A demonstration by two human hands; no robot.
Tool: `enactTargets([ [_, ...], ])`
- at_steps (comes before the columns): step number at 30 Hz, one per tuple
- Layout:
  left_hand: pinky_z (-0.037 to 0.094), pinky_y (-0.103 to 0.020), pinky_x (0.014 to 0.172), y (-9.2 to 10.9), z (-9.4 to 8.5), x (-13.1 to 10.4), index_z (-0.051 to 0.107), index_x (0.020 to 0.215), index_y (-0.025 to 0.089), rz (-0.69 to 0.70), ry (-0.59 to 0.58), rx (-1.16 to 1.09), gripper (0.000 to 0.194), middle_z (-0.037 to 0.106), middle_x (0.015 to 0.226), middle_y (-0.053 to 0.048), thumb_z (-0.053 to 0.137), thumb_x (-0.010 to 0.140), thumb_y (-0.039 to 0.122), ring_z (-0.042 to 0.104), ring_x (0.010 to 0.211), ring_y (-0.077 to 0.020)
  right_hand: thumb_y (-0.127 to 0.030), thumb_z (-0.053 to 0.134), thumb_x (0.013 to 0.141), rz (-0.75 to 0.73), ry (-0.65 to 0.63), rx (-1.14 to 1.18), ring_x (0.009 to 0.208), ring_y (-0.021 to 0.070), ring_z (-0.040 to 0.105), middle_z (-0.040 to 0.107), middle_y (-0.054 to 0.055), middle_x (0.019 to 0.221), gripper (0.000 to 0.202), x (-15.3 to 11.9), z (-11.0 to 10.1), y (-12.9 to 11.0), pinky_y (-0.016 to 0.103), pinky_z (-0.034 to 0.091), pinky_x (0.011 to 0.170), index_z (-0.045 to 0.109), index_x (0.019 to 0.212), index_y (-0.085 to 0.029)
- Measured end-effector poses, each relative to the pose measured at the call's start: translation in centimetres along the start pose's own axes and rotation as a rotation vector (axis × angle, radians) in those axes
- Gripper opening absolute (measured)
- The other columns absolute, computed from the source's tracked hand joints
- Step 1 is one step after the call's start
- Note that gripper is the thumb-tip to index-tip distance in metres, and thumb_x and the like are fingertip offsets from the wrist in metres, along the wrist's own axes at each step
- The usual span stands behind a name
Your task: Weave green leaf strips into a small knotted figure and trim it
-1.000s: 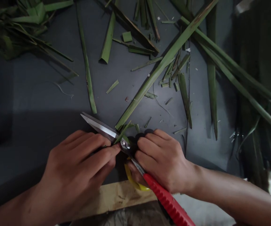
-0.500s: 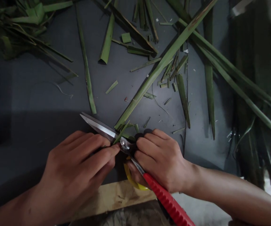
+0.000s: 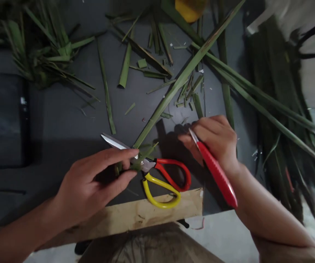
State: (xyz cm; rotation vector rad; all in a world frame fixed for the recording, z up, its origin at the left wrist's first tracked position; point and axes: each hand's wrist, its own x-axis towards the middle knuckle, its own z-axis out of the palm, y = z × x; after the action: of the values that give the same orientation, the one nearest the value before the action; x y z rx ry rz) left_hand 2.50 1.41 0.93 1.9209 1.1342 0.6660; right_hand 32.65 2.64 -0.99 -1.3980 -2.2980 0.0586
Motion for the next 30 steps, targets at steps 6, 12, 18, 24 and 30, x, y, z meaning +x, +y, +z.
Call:
enactTargets([
  [6, 0.062, -0.026, 0.08, -1.1, 0.5, -0.5, 0.069, 0.135, 0.03, -0.036, 0.12, 0.017, 0.043, 0.079, 0.087, 0.004, 0.075, 0.094, 0.02, 0.074, 0.074, -0.0138, -0.037, 0.065, 0.105, 0.151, -0.024, -0.122, 0.07, 0.0197, 0.063, 0.071, 0.002, 0.077, 0.027, 0.2, 0.2, 2.5, 0.036, 0.045, 0.079, 0.065, 0.082, -0.023],
  [12, 0.061, -0.026, 0.083, -1.4, 1.1, -0.2, 0.07, 0.132, 0.029, 0.039, 0.245, 0.103, 0.039, 0.08, 0.089, 0.004, 0.075, 0.094, 0.019, 0.076, 0.077, -0.0138, -0.044, 0.068, 0.101, 0.206, -0.088, -0.031, 0.07, 0.0209, 0.07, 0.077, 0.005, 0.082, 0.024, -1.0, -1.3, -0.9, 0.033, 0.047, 0.069, 0.073, 0.102, -0.021],
  [18, 0.059, -0.025, 0.087, -1.3, 1.2, -0.2, 0.071, 0.131, 0.029, -0.009, 0.268, 0.101, 0.038, 0.081, 0.093, 0.004, 0.077, 0.094, 0.021, 0.077, 0.083, -0.0132, -0.033, 0.067, 0.099, 0.262, -0.247, 0.13, 0.087, 0.0267, 0.077, 0.082, 0.011, 0.102, 0.026, -1.4, -1.6, -2.0, 0.035, 0.056, 0.076, 0.074, 0.118, -0.017],
  [24, 0.06, -0.029, 0.09, -2.1, 1.6, -0.4, 0.07, 0.134, 0.028, 0.007, 0.329, 0.076, 0.041, 0.08, 0.096, 0.002, 0.077, 0.094, 0.023, 0.076, 0.083, -0.0147, -0.048, 0.052, 0.108, 0.575, -0.276, 0.802, 0.081, 0.0208, 0.077, 0.08, 0.005, 0.093, 0.04, -0.2, -2.2, -1.0, 0.033, 0.061, 0.074, 0.073, 0.129, -0.022],
  [30, 0.061, -0.032, 0.088, -2.2, 1.6, -0.2, 0.071, 0.13, 0.024, -0.005, 0.344, 0.096, 0.035, 0.08, 0.093, 0.0, 0.074, 0.095, 0.024, 0.076, 0.083, -0.0162, -0.036, 0.083, 0.082, 0.613, -0.184, 0.695, 0.09, 0.0189, 0.072, 0.075, 0.007, 0.115, 0.057, -0.6, -1.1, -0.4, 0.034, 0.061, 0.082, 0.062, 0.133, -0.02],
])
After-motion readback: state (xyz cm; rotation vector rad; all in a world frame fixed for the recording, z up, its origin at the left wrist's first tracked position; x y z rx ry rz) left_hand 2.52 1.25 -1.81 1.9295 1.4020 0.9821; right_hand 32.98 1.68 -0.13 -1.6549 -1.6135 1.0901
